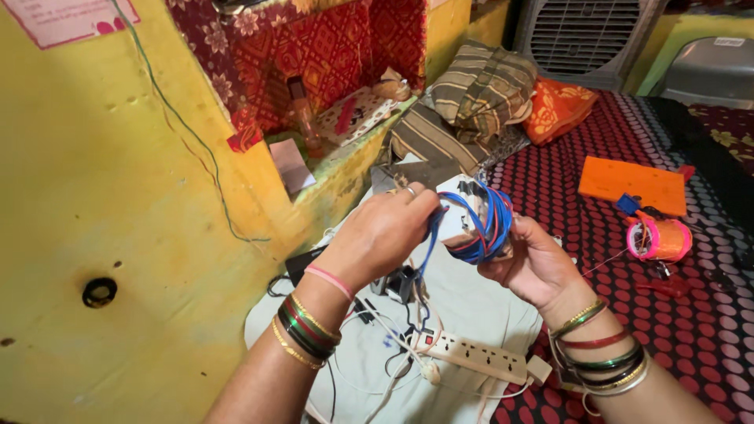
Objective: The person handles a damaged electrical socket and a power strip, connecting wires and testing the setup. They wrap a blue wire around the socket, place it on a shelf, and then handle a white charger and a metal kettle.
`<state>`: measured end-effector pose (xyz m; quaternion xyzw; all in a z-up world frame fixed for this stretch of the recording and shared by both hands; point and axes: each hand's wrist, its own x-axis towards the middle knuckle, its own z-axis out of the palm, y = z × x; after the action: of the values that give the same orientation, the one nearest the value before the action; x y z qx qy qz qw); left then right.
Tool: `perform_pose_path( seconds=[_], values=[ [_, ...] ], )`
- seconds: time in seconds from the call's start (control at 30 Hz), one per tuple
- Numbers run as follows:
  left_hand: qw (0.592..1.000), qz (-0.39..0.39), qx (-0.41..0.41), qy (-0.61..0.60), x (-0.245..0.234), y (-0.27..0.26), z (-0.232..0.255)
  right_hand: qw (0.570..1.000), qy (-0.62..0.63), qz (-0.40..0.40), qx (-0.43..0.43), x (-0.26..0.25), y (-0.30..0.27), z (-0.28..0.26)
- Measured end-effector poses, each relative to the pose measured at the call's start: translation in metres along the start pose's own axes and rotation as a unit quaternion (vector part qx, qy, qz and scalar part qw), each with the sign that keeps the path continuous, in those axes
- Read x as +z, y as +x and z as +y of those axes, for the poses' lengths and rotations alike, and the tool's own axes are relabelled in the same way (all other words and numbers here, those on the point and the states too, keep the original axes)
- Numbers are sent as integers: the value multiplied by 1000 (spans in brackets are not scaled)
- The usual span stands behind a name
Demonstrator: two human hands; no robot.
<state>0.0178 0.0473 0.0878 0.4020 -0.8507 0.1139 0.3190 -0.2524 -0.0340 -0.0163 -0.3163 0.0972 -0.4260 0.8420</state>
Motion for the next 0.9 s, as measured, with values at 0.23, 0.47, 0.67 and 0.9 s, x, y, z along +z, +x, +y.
perform_pose_path(
  seconds=[0.23,0.47,0.67,0.9],
  values=[
    [866,170,-228,-412,28,-6,-5,982,-159,-28,-96,46,-3,-1],
    [930,306,-110,-172,22,-17,-4,945,-296,-45,-133,51,-9,0],
    [964,205,-144,-95,16,-34,-23,981,-182,60,-35,38,-8,5],
    [539,95,-483,-683,51,-33,-65,977,-191,4,-97,20,4,5]
  ],
)
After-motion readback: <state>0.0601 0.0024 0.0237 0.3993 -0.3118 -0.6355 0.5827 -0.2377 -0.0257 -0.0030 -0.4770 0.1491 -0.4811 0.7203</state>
